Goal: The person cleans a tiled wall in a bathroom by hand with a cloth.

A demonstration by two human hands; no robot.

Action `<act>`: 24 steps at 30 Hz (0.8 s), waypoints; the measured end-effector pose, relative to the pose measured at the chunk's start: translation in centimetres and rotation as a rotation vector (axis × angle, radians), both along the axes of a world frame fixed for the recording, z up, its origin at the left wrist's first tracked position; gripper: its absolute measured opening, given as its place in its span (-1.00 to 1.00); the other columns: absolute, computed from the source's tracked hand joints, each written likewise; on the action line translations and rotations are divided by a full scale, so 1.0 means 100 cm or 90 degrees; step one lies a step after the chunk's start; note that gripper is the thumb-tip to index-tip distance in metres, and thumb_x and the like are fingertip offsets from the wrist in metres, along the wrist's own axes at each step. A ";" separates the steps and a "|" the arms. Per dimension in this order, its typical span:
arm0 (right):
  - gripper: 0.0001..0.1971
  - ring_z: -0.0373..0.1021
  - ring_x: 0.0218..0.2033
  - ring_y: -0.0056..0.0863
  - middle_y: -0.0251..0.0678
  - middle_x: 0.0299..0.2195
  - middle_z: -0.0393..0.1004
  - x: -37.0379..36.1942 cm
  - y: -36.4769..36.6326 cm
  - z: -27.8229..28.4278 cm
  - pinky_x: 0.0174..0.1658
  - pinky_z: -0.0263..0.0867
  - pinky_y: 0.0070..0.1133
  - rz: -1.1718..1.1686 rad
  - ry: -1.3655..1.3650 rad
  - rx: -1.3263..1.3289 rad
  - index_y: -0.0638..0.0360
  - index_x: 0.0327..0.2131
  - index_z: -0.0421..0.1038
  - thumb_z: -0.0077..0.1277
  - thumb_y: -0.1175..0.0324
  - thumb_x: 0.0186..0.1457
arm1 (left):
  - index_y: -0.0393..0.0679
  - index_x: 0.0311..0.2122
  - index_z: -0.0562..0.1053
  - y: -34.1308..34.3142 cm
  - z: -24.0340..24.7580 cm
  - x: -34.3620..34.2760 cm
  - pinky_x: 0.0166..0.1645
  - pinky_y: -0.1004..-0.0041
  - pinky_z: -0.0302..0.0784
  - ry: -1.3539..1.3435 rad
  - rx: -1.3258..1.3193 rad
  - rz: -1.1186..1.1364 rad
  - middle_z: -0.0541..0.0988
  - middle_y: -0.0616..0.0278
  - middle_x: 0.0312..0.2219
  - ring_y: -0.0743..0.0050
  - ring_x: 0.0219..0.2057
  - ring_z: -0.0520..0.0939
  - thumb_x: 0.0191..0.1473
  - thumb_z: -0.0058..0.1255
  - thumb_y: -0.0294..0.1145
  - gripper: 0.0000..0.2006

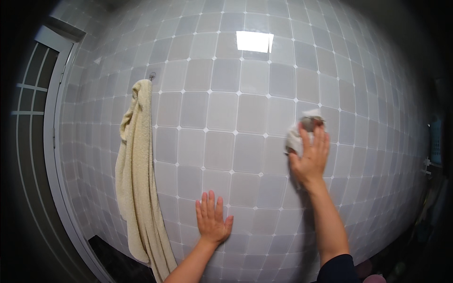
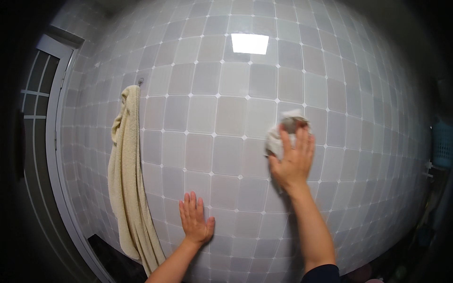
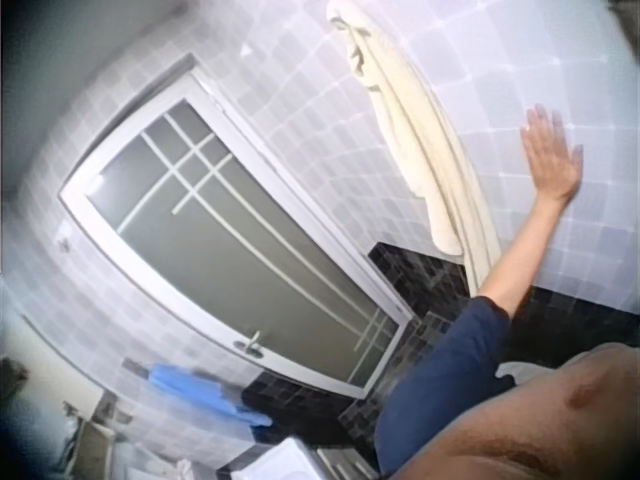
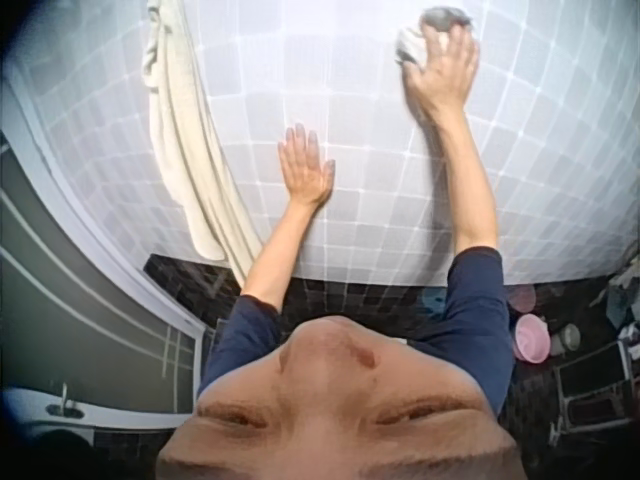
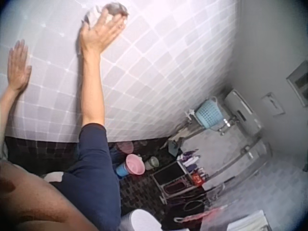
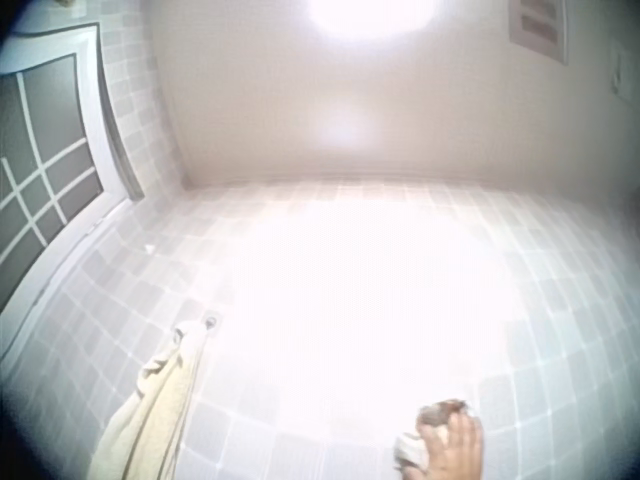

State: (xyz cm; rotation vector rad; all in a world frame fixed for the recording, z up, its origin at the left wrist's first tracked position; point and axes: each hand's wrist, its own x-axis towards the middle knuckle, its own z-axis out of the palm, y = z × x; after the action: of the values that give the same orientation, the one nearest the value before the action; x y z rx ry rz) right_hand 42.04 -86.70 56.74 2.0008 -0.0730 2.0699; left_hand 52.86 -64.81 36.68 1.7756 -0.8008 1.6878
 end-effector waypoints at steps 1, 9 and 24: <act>-0.29 -0.15 0.29 -0.06 0.05 0.21 0.01 0.009 0.017 0.006 0.32 -0.32 -0.20 0.010 0.009 -0.028 -0.04 0.12 0.26 0.14 0.18 -0.23 | -0.25 0.20 0.13 -0.003 -0.001 0.000 0.28 -0.07 -0.16 0.002 0.002 -0.002 0.11 -0.16 0.21 -0.20 0.25 0.07 0.15 -0.24 -0.08 -0.40; -0.30 -0.07 0.29 -0.17 -0.06 0.18 0.12 0.103 0.176 0.012 0.31 -0.21 -0.25 0.260 0.136 -0.279 -0.14 0.06 0.34 0.21 0.06 -0.28 | -0.26 0.15 0.24 0.003 -0.001 0.002 0.29 -0.06 -0.14 0.038 0.039 0.063 0.12 -0.17 0.20 -0.18 0.24 0.09 0.05 -0.10 -0.07 -0.38; -0.37 -0.13 0.29 -0.10 0.05 0.19 0.07 0.051 0.055 0.107 0.32 -0.32 -0.18 0.048 -0.048 -0.083 -0.11 0.11 0.28 0.08 0.05 -0.10 | -0.31 0.17 0.18 0.003 -0.001 0.001 0.29 -0.07 -0.17 0.021 0.066 0.091 0.06 -0.22 0.22 -0.25 0.25 0.04 0.07 -0.16 -0.12 -0.38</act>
State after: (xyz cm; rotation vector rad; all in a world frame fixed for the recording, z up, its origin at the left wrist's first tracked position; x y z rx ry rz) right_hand 47.16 -81.18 67.42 1.8755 0.1217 2.1372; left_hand 53.00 -64.51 36.59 1.9677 -0.7748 1.7299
